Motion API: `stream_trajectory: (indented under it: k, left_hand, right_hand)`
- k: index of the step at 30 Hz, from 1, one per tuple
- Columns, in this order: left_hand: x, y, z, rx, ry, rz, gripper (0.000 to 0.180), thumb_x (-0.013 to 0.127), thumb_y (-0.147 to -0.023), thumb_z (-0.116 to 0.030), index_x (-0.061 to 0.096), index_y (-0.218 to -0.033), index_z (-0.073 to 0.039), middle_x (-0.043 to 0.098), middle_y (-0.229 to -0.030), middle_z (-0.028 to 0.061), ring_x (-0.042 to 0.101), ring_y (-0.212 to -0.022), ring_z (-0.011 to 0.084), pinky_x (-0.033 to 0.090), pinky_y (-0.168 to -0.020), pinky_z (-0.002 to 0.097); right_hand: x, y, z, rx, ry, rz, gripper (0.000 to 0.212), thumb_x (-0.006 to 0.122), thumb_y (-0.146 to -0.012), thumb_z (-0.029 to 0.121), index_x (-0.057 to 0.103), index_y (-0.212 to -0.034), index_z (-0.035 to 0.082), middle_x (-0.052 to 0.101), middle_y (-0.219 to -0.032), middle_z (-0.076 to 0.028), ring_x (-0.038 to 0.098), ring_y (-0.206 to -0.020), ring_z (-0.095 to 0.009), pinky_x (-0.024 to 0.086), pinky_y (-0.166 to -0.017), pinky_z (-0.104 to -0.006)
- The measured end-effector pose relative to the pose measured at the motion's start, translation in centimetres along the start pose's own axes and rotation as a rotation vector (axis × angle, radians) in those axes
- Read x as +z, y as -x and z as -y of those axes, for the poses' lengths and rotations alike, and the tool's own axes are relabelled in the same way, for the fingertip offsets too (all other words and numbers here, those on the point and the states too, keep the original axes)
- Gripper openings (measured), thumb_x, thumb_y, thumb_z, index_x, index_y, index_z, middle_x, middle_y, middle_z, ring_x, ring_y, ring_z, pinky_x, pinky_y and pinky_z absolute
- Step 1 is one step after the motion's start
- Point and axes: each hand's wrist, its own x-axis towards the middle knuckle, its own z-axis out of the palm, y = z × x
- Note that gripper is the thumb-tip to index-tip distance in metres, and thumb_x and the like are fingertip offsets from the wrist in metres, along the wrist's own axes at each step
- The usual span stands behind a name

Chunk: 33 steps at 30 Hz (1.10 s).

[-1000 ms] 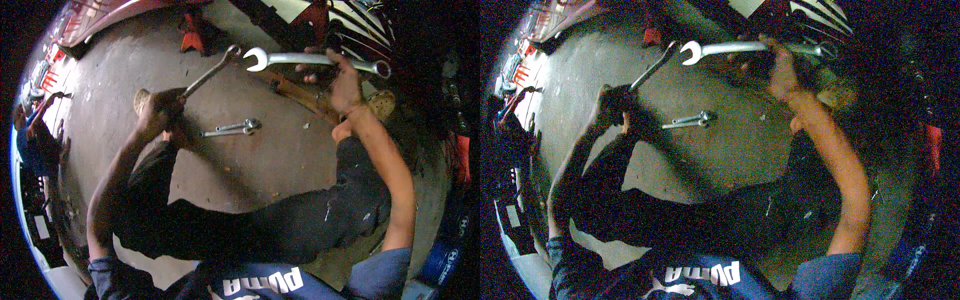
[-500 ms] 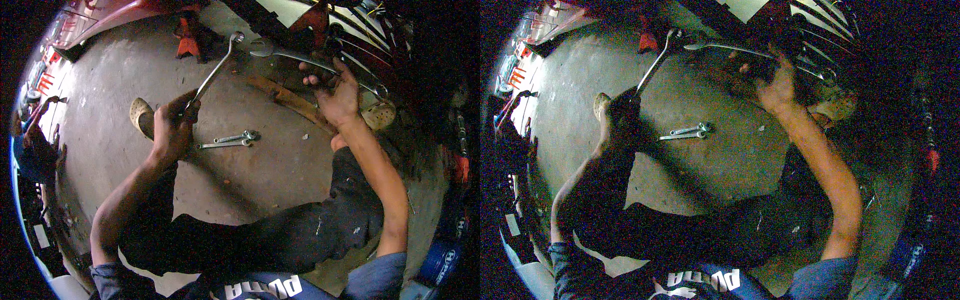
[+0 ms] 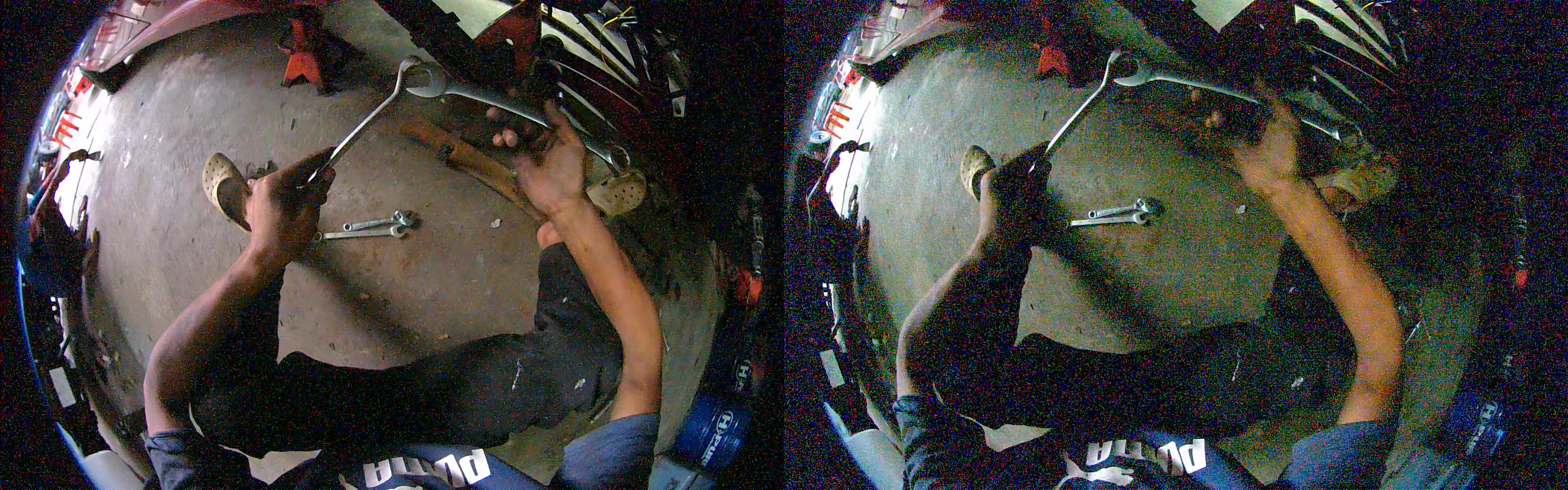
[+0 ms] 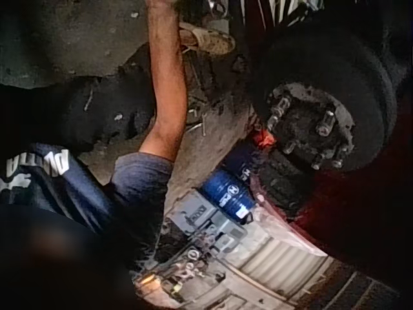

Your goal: The person sits on the garage floor and repeatedly picks up, compares, and sets down several wrenches while working near a red car on a jack. The person handles multiple wrenches and a socket extension, occasionally reaching toward the vehicle's undercarriage.

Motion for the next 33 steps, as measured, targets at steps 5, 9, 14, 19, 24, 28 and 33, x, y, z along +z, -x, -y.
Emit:
stream_trajectory:
  k: [5, 9, 14, 19, 24, 28, 33]
  left_hand:
    - [-0.1, 0.1, 0.2, 0.014, -0.042, 0.019, 0.026, 0.052, -0.078, -0.023, 0.057, -0.104, -0.016, 0.055, -0.056, 0.004, 0.053, -0.051, 0.0122, 0.042, -0.057, 0.0281]
    - [0.0, 0.1, 0.1, 0.039, -0.005, -0.035, 0.025, 0.053, -0.078, -0.019, 0.057, -0.102, -0.014, 0.054, -0.055, 0.0056, 0.052, -0.049, 0.0123, 0.042, -0.053, 0.0276]
    - [-0.6, -0.4, -0.7, 0.038, 0.199, -0.084, 0.023, 0.056, -0.076, -0.012, 0.058, -0.098, -0.008, 0.052, -0.054, 0.0093, 0.049, -0.046, 0.0119, 0.041, -0.048, 0.0255]
    - [-1.8, -0.5, -1.3, 0.112, 0.203, -0.087, 0.022, 0.056, -0.075, -0.008, 0.059, -0.096, -0.005, 0.052, -0.055, 0.0121, 0.047, -0.046, 0.0116, 0.04, -0.047, 0.0255]
    - [-1.9, -0.7, -1.1, 0.129, 0.18, -0.06, 0.022, 0.057, -0.074, -0.006, 0.059, -0.095, -0.004, 0.054, -0.058, 0.0138, 0.048, -0.047, 0.012, 0.041, -0.047, 0.0257]
    - [-1.6, -0.7, -1.1, 0.137, 0.253, -0.114, 0.022, 0.057, -0.074, -0.006, 0.059, -0.096, -0.004, 0.053, -0.058, 0.0135, 0.048, -0.047, 0.0116, 0.04, -0.047, 0.0253]
    - [-2.1, -0.7, -2.0, 0.125, 0.114, -0.093, 0.023, 0.056, -0.076, -0.008, 0.058, -0.098, -0.004, 0.048, -0.053, 0.0059, 0.043, -0.048, 0.0079, 0.038, -0.046, 0.0233]
  right_hand:
    - [0.1, 0.3, 0.6, 0.181, -0.301, 0.129, 0.034, 0.029, -0.088, 0.024, 0.044, -0.108, 0.0, 0.054, -0.096, -0.02, 0.047, -0.064, -0.018, 0.042, -0.068, -0.0316]
    - [-0.1, 0.2, 0.0, 0.073, -0.078, 0.105, 0.036, 0.03, -0.087, 0.027, 0.045, -0.107, 0.001, 0.053, -0.098, -0.02, 0.045, -0.062, -0.018, 0.04, -0.068, -0.0331]
    - [-0.5, -0.3, -1.0, -0.034, 0.141, 0.083, 0.037, 0.03, -0.087, 0.03, 0.046, -0.107, 0.002, 0.053, -0.099, -0.018, 0.044, -0.062, -0.018, 0.039, -0.066, -0.0336]
    - [-0.7, -0.2, -0.3, -0.033, 0.212, 0.113, 0.038, 0.03, -0.087, 0.032, 0.046, -0.107, 0.004, 0.053, -0.1, -0.017, 0.044, -0.062, -0.018, 0.037, -0.066, -0.0331]
    - [0.3, 0.5, 0.2, -0.077, 0.343, 0.136, 0.039, 0.031, -0.087, 0.032, 0.045, -0.109, 0.004, 0.052, -0.102, -0.017, 0.042, -0.061, -0.017, 0.036, -0.066, -0.0332]
    - [1.0, 1.0, 0.3, 0.012, 0.094, 0.149, 0.038, 0.031, -0.087, 0.031, 0.044, -0.11, 0.004, 0.051, -0.103, -0.018, 0.041, -0.061, -0.018, 0.036, -0.066, -0.0331]
    - [0.4, 0.5, 0.3, -0.082, 0.184, 0.19, 0.038, 0.031, -0.087, 0.03, 0.044, -0.109, 0.004, 0.051, -0.104, -0.018, 0.042, -0.062, -0.018, 0.036, -0.067, -0.0334]
